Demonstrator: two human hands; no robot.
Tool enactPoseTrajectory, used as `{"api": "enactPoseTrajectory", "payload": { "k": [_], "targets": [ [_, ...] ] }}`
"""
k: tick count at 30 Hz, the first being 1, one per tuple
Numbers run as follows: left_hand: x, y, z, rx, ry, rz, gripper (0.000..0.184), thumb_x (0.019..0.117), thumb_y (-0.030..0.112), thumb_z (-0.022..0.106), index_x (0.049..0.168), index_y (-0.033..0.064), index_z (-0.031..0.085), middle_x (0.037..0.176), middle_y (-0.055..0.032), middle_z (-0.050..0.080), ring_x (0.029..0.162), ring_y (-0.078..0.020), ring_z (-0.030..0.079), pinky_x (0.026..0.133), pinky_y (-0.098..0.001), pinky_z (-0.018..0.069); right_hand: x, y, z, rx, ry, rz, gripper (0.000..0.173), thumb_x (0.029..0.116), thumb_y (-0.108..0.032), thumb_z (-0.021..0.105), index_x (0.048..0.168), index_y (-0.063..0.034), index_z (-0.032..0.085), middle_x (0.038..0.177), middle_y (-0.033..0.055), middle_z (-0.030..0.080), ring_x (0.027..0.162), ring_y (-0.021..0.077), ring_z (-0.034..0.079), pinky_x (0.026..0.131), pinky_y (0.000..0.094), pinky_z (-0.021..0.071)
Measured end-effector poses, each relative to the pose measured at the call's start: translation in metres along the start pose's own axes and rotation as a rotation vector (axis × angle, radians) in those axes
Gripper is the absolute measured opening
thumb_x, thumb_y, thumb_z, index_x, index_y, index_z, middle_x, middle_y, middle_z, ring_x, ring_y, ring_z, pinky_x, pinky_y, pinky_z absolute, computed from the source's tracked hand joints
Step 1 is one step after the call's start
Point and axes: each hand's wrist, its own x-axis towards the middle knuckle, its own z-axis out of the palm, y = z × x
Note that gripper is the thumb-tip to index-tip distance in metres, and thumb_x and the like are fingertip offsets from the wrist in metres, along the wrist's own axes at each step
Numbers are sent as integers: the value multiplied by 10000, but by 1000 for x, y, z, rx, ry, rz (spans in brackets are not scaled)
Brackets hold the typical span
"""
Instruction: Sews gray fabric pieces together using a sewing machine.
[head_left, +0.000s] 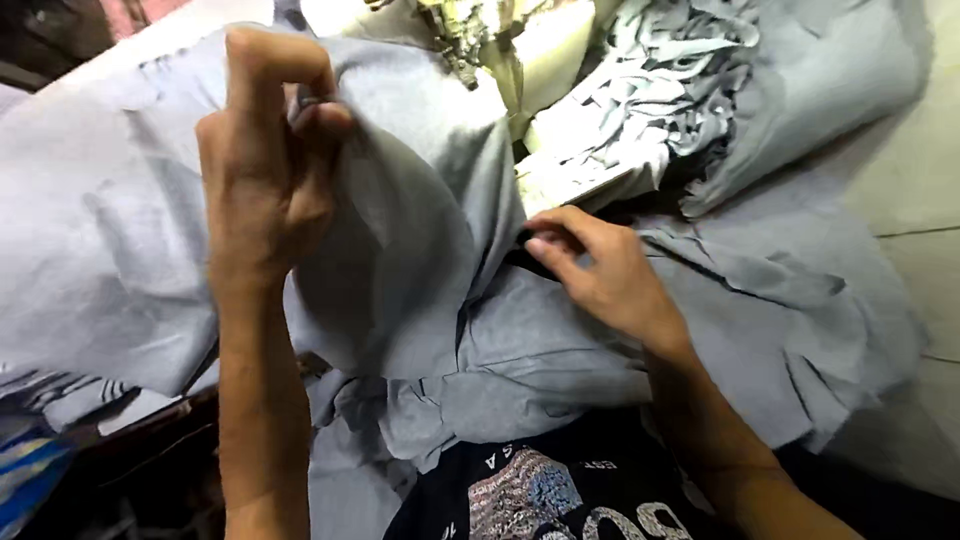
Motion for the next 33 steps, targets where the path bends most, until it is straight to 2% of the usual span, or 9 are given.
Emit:
{"api": "enactPoseTrajectory", "payload": {
  "k": [2,4,8,11,18,22,26,29,33],
  "targets": [
    [9,12,-6,-59,-11,67,348,1124,316,367,1203,-3,479,853,-36,530,722,7,495,667,-173,428,17,-31,19,217,-7,-203,502,996,-328,654,1399,-42,560,1232,83,665,998,133,664,793,305,582],
    [18,25,-13,-97,-25,119,386,1127,338,340,1177,-16,486,868,-13,528,754,45,478,692,-141,409,37,-50,35,355,22,-297,648,947,-311,727,1469,-19,477,1297,112,626,1064,144,637,830,288,560],
    [35,29,-22,-171,-81,174,295,1106,194,420,1126,-77,532,941,-18,564,869,87,503,811,-99,439,57,-57,45,673,-33,-288,421,908,-214,763,1257,-16,638,1028,64,673,901,109,664,754,266,583],
    [47,9,-7,-292,-43,56,253,1048,169,553,1139,-60,610,1033,-6,655,960,82,598,891,-126,509,47,-45,36,841,-152,-242,324,934,-184,719,1196,-23,618,959,43,714,814,105,703,679,273,618],
    [60,-21,61,-376,-165,-165,317,950,128,696,1233,49,576,1046,-60,693,933,-122,683,839,-298,580,-1,-7,56,754,30,144,154,934,-113,717,1008,-108,582,700,-28,645,590,35,597,551,183,492],
    [58,-16,63,-287,-198,-71,255,1010,180,625,1230,61,579,1075,-55,669,970,-126,665,857,-294,565,-10,9,65,713,74,172,164,941,-126,718,1004,-104,568,669,-41,610,563,19,540,533,165,434],
    [42,-3,46,2,-154,86,327,970,348,669,1151,76,661,1235,-188,614,1223,-388,533,1022,-551,420,1,8,58,660,61,125,221,952,-207,700,1114,-85,611,888,0,688,782,79,675,710,248,588],
    [22,15,46,164,-204,49,431,914,411,713,1202,95,662,1234,-181,624,1167,-414,543,965,-590,378,15,4,52,643,56,98,254,985,-274,673,1145,-90,600,913,14,690,785,93,680,689,262,588],
    [17,19,58,212,-78,29,171,1001,201,620,1098,88,704,1078,-147,693,1021,-351,630,870,-494,457,31,-2,48,761,92,116,198,1012,-250,645,1115,-82,618,868,43,696,735,118,673,632,272,567]
  ]
}}
